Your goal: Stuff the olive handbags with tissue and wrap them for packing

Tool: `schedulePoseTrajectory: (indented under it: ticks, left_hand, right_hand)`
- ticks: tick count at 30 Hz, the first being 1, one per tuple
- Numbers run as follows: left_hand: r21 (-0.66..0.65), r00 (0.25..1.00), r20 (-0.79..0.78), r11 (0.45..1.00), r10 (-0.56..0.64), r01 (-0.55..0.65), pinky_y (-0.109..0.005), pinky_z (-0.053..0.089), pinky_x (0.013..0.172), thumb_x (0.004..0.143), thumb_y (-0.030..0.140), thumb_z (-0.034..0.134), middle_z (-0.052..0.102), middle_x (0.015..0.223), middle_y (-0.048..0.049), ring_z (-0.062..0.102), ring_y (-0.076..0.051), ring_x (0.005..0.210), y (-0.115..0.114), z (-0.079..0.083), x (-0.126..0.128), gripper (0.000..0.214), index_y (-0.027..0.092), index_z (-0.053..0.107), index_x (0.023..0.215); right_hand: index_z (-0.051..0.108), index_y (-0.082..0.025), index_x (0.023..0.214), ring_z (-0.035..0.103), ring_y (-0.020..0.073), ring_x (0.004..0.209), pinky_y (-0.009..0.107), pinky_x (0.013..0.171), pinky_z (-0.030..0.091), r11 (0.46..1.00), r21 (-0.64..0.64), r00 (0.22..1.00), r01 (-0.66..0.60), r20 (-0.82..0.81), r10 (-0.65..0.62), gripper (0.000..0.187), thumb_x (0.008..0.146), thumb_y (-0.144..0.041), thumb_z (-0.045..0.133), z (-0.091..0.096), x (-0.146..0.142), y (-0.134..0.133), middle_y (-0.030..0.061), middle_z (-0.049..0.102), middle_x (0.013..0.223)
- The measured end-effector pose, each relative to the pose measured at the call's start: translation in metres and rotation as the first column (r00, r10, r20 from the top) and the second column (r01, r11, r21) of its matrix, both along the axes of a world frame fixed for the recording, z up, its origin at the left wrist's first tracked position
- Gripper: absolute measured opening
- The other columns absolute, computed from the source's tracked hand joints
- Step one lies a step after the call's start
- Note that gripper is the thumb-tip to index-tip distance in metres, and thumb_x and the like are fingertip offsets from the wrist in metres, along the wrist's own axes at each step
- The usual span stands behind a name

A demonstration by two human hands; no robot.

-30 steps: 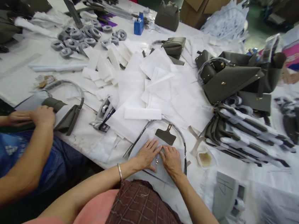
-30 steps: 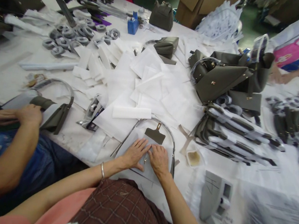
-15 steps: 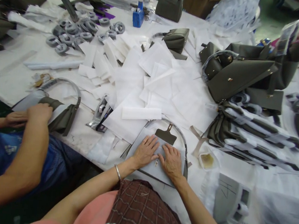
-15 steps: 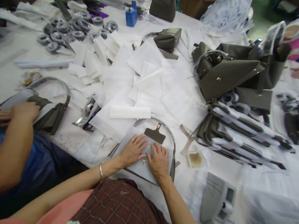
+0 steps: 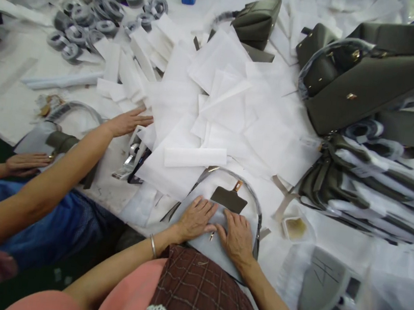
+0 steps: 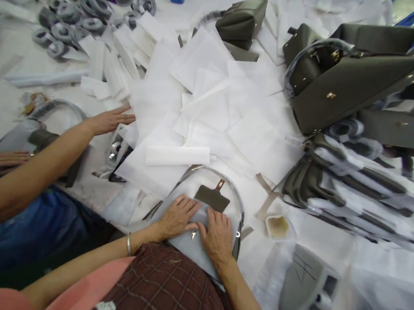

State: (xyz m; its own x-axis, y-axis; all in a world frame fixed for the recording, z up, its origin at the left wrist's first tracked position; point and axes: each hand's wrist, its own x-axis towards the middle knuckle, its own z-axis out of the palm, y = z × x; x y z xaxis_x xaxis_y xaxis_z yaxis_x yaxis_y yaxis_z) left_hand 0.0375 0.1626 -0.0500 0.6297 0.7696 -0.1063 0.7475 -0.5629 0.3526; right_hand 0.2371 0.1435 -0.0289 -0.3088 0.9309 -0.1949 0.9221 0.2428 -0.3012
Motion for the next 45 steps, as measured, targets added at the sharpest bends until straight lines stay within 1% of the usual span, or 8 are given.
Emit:
schedulePoseTrajectory:
  ticks: [8,16,19,24,29,34,37,45]
  left_hand:
    - [-0.046,0.996,0.086,0.999,0.003,0.001,-0.043,0.033,0.102,0.091,0.054,0.055,0.060,0.095,-0.0061,0.053,-0.023,0.097,0.002,0.001,0.002,0.039,0.017,0.059,0.100]
    - [-0.062,0.993,0.118,0.998,-0.026,0.033,-0.040,0.037,0.093,0.090,0.054,0.055,0.058,0.085,-0.0047,0.052,-0.022,0.088,0.008,-0.001,0.004,0.037,0.017,0.057,0.087]
    - [-0.065,0.994,0.099,0.997,-0.041,0.048,-0.040,0.038,0.087,0.089,0.055,0.057,0.057,0.083,-0.0042,0.052,-0.023,0.085,0.013,0.001,0.006,0.037,0.018,0.055,0.087]
    - [-0.050,0.995,0.092,0.997,-0.046,0.051,-0.039,0.037,0.085,0.088,0.056,0.059,0.056,0.083,-0.0037,0.052,-0.023,0.084,0.015,0.001,0.007,0.038,0.018,0.055,0.086]
    - [-0.060,0.995,0.083,0.997,-0.046,0.051,-0.039,0.037,0.084,0.088,0.057,0.058,0.057,0.085,-0.0049,0.052,-0.023,0.086,0.014,0.001,0.007,0.040,0.018,0.056,0.087]
    - [-0.080,0.995,0.096,0.996,-0.030,0.038,-0.040,0.037,0.087,0.086,0.057,0.060,0.060,0.090,-0.0071,0.053,-0.025,0.093,0.013,0.001,0.006,0.042,0.016,0.060,0.092]
    - [-0.096,0.995,0.094,0.994,-0.040,0.049,-0.040,0.038,0.087,0.087,0.055,0.059,0.062,0.087,-0.0083,0.053,-0.026,0.092,0.014,0.004,0.003,0.040,0.015,0.063,0.090]
    - [-0.046,0.990,0.040,0.990,-0.135,0.136,-0.044,0.031,0.110,0.082,0.051,0.067,0.064,0.102,-0.0111,0.054,-0.027,0.108,0.009,0.018,-0.013,0.041,0.013,0.068,0.095]
  right_hand:
    - [0.062,-0.021,0.082,0.052,0.0231,0.080,0.036,0.076,0.030,0.995,-0.098,0.999,0.012,-0.050,-0.017,0.033,0.098,-0.045,0.047,-0.001,-0.001,0.010,0.0051,0.061,0.077]
    - [0.058,-0.021,0.077,0.056,0.0204,0.070,0.032,0.067,0.034,0.962,-0.272,0.992,0.032,-0.110,-0.064,0.041,0.097,-0.054,0.044,0.003,0.008,0.018,0.0038,0.061,0.072]
    - [0.057,-0.023,0.076,0.056,0.0173,0.061,0.029,0.061,0.035,0.891,-0.411,0.938,0.191,-0.192,-0.290,0.043,0.095,-0.059,0.044,0.008,0.020,0.039,-0.0004,0.060,0.065]
    - [0.064,-0.019,0.100,0.061,0.0196,0.071,0.034,0.072,0.047,0.766,-0.362,0.710,0.531,-0.304,-0.635,0.048,0.085,-0.063,0.052,0.006,0.031,0.077,0.0064,0.069,0.090]
    - [0.066,-0.021,0.105,0.057,0.0166,0.064,0.034,0.069,0.048,0.870,-0.355,0.784,0.343,-0.402,-0.473,0.036,0.088,-0.049,0.054,0.009,0.021,0.091,0.0041,0.070,0.090]
    - [0.065,-0.023,0.092,0.061,0.0191,0.082,0.034,0.078,0.049,0.994,-0.100,0.829,0.053,-0.550,-0.099,0.012,0.093,-0.032,0.057,0.037,0.012,0.056,0.0045,0.068,0.089]
    - [0.063,-0.024,0.103,0.060,0.0200,0.091,0.035,0.082,0.048,0.993,-0.036,0.833,-0.114,-0.548,0.076,0.013,0.092,-0.021,0.057,0.048,0.006,0.022,0.0056,0.068,0.095]
    - [0.063,-0.026,0.114,0.056,0.0229,0.100,0.040,0.088,0.045,0.955,-0.113,0.857,-0.276,-0.478,0.191,0.022,0.094,-0.034,0.055,0.046,0.003,-0.012,0.0085,0.064,0.111]
